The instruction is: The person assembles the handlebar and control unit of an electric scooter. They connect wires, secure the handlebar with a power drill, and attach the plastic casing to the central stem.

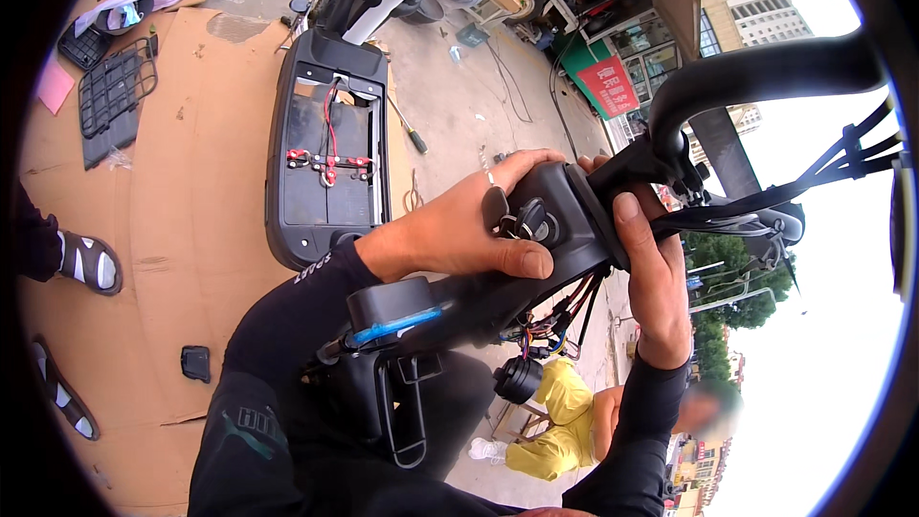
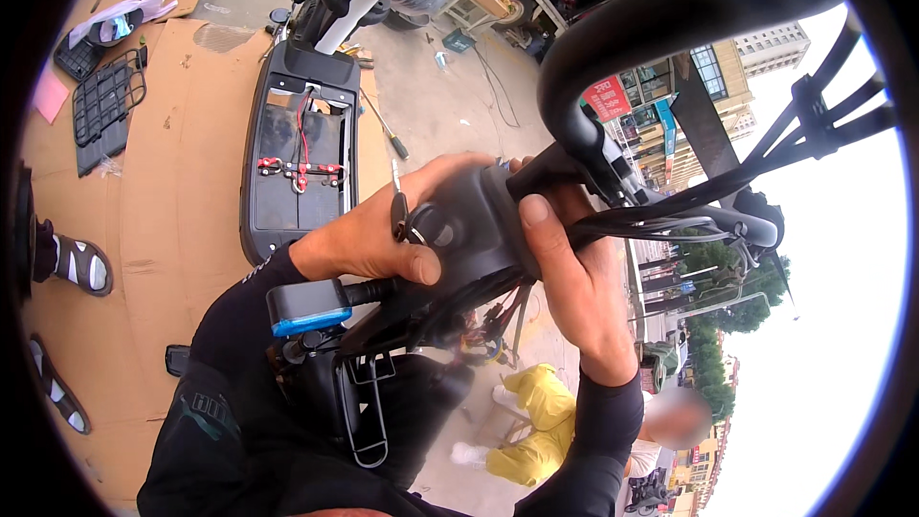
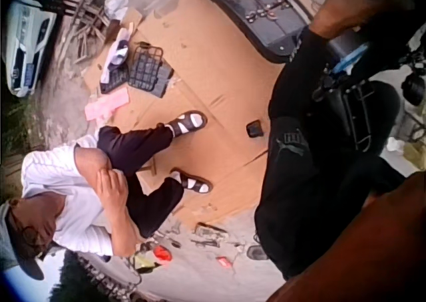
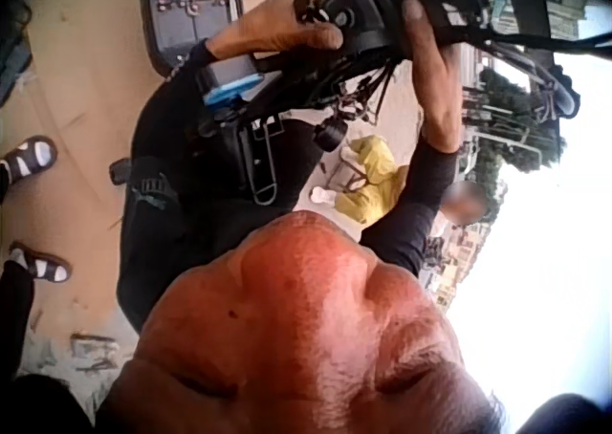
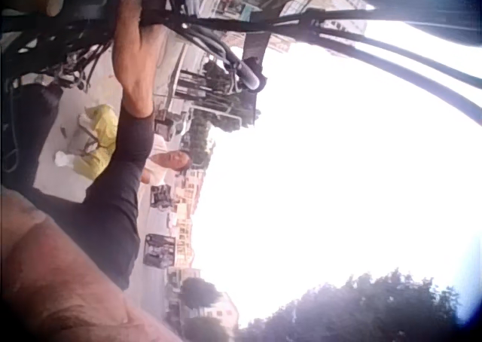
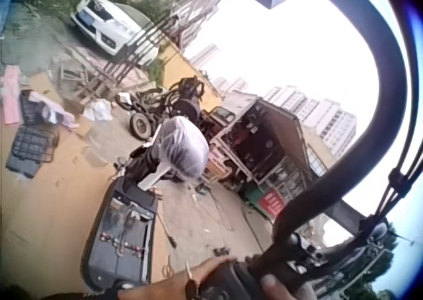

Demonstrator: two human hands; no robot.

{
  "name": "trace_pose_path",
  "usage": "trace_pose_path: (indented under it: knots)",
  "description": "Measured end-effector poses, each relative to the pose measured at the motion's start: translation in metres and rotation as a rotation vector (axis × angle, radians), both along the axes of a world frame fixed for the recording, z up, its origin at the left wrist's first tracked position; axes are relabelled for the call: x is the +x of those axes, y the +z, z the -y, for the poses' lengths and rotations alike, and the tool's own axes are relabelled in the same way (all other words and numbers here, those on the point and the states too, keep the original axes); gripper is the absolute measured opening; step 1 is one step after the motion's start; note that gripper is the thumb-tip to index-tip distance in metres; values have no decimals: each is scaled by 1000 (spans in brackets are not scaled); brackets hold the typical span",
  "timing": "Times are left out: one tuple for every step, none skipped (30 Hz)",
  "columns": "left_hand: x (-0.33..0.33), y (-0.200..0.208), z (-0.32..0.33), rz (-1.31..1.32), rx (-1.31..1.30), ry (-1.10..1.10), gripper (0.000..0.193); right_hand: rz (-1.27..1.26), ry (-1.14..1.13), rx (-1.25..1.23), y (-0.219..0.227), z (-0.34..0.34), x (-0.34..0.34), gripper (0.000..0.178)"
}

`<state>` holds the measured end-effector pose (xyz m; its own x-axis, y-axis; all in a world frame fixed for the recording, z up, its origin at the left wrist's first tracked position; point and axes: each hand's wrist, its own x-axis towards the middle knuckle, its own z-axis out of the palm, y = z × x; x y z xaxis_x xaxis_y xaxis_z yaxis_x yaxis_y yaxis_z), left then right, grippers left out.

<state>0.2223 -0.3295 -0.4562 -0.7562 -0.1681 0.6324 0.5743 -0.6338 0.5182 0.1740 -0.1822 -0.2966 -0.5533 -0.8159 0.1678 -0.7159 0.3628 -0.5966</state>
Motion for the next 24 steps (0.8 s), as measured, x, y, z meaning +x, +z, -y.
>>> trace_pose_path:
  knots:
    - [2,1,3,14,-75,56,131,5,-1,7,0,0,0,54]
    - [2,0,6,26,-148,108,131,8,5,10,1,0,-1,55]
    - [1,-2,8,39,-222,162,132,1,3,28,3,0,-1,55]
    - [1,-2,7,30,-244,195,132,-6,2,45,4,0,0,55]
    - [0,-1,7,26,-270,209,132,-9,1,58,5,1,1,55]
    - [-1,0,8,22,-296,225,131,14,3,26,4,1,1,56]
    - [-1,1,8,20,-322,242,131,37,7,-6,0,-1,0,57]
    - [0,1,10,25,-349,294,129,65,16,-40,-2,-1,-1,58]
    - [2,1,10,30,-376,346,128,110,29,-34,-1,2,-3,57]
    - [2,1,11,37,-403,397,127,157,42,-27,2,4,-7,56]
    - [2,1,11,18,-411,419,125,203,50,-18,3,6,-7,56]
    - [1,3,10,0,-419,441,123,249,23,-21,5,6,-5,62]
    - [0,3,9,-18,-427,463,122,249,13,-18,5,5,-5,63]
    - [1,5,8,-3,-419,461,120,249,7,-16,5,4,-6,65]
    - [4,7,7,11,-411,459,119,248,1,-15,5,3,-6,67]
    - [5,7,6,26,-403,457,117,233,1,-10,3,4,-3,74]
    - [6,7,5,32,-409,478,116,200,34,-20,1,3,-4,75]
    - [7,6,5,37,-415,500,116,167,66,-30,-2,1,-8,76]
    - [8,5,5,43,-421,521,115,134,99,-40,-6,-2,-11,78]
    - [6,5,6,44,-443,531,116,90,68,-69,-8,-6,-11,80]
    - [6,5,7,44,-457,540,117,44,36,-91,-9,-14,-6,82]
    - [6,6,7,45,-470,549,118,-2,3,-112,-10,-21,1,84]
    - [5,6,8,30,-464,550,117,-14,30,-128,-14,-26,5,88]
    - [5,6,8,14,-457,551,118,0,34,-133,-15,-28,6,85]
